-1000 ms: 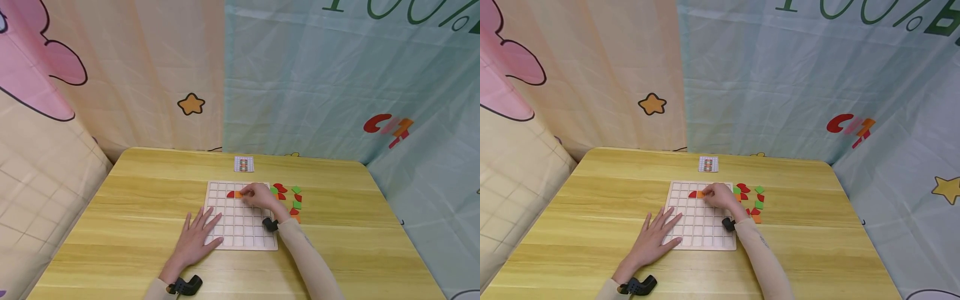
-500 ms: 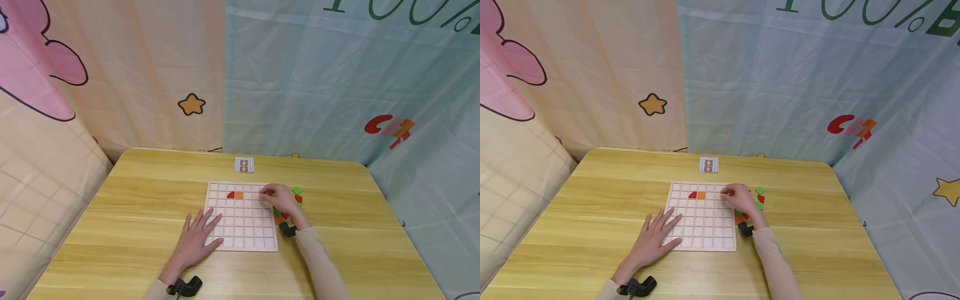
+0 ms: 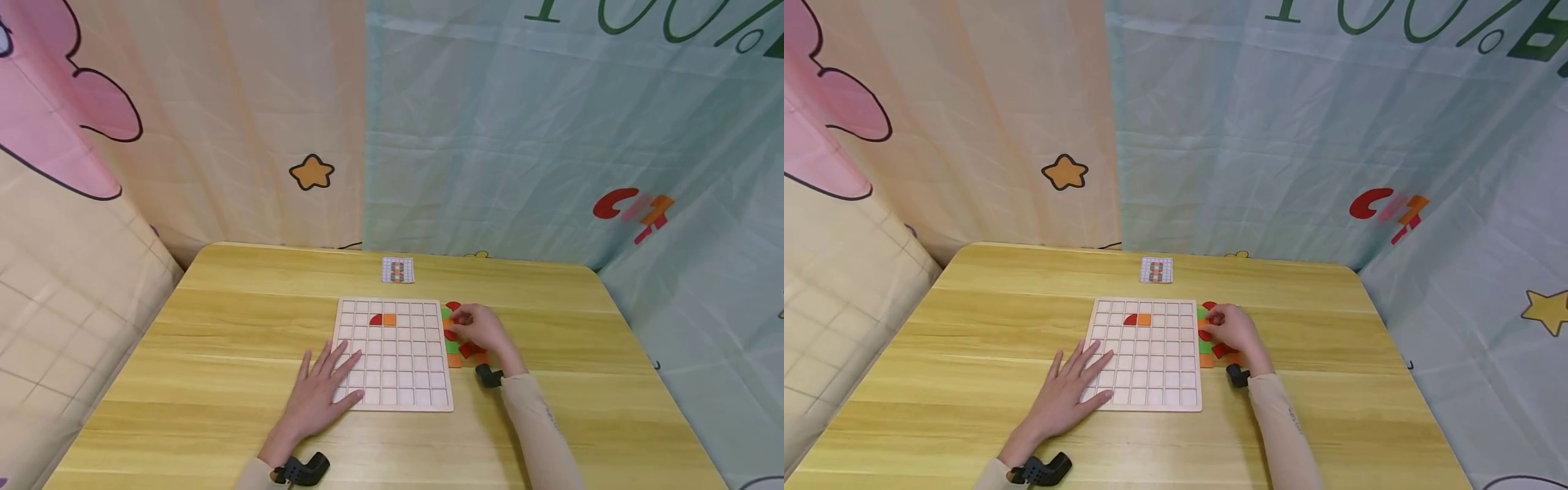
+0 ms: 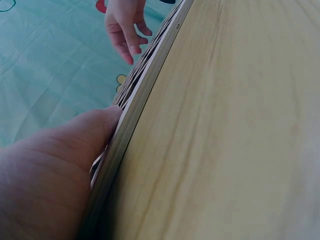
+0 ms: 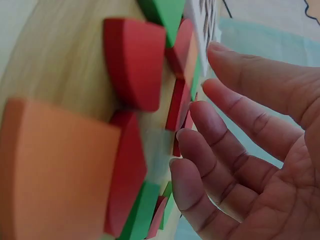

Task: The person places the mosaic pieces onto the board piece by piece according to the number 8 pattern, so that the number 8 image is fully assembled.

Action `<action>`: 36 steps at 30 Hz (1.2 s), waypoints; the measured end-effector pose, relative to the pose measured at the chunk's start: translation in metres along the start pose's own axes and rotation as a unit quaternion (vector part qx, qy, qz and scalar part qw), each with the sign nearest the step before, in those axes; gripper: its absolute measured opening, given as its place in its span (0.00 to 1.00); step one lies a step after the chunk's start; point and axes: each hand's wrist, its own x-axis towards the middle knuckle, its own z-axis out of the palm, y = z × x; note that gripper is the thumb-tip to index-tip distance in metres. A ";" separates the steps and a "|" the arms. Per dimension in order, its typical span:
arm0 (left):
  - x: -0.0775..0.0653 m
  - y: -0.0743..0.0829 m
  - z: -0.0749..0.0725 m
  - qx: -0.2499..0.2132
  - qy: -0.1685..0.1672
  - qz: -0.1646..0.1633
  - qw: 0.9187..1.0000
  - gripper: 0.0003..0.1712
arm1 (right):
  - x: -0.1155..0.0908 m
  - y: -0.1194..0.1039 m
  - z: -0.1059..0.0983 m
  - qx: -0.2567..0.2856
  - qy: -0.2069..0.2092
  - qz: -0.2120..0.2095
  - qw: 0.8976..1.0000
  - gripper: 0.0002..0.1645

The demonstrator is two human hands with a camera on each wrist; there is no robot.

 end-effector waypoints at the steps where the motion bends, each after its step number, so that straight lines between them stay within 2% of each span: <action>1: 0.000 0.000 0.000 0.000 -0.001 -0.001 1.000 0.38 | 0.000 0.001 0.000 -0.006 0.000 0.000 1.000 0.13; 9: 0.000 0.000 -0.001 0.002 0.004 0.000 1.000 0.39 | 0.002 0.003 -0.001 -0.023 0.004 0.011 1.000 0.15; 14: -0.001 0.000 -0.001 -0.005 -0.006 -0.003 1.000 0.39 | 0.002 0.006 -0.003 -0.015 0.008 0.022 1.000 0.16; 20: 0.000 0.000 -0.001 -0.002 0.005 0.004 1.000 0.38 | 0.002 0.010 -0.006 -0.004 0.013 0.042 0.999 0.19; 27: 0.000 0.001 -0.002 0.002 0.020 0.010 1.000 0.38 | 0.003 0.013 -0.006 -0.017 0.016 0.044 0.999 0.15; 36: 0.000 0.001 0.000 0.001 0.018 0.012 1.000 0.38 | 0.001 0.010 -0.008 -0.023 0.005 0.048 0.999 0.12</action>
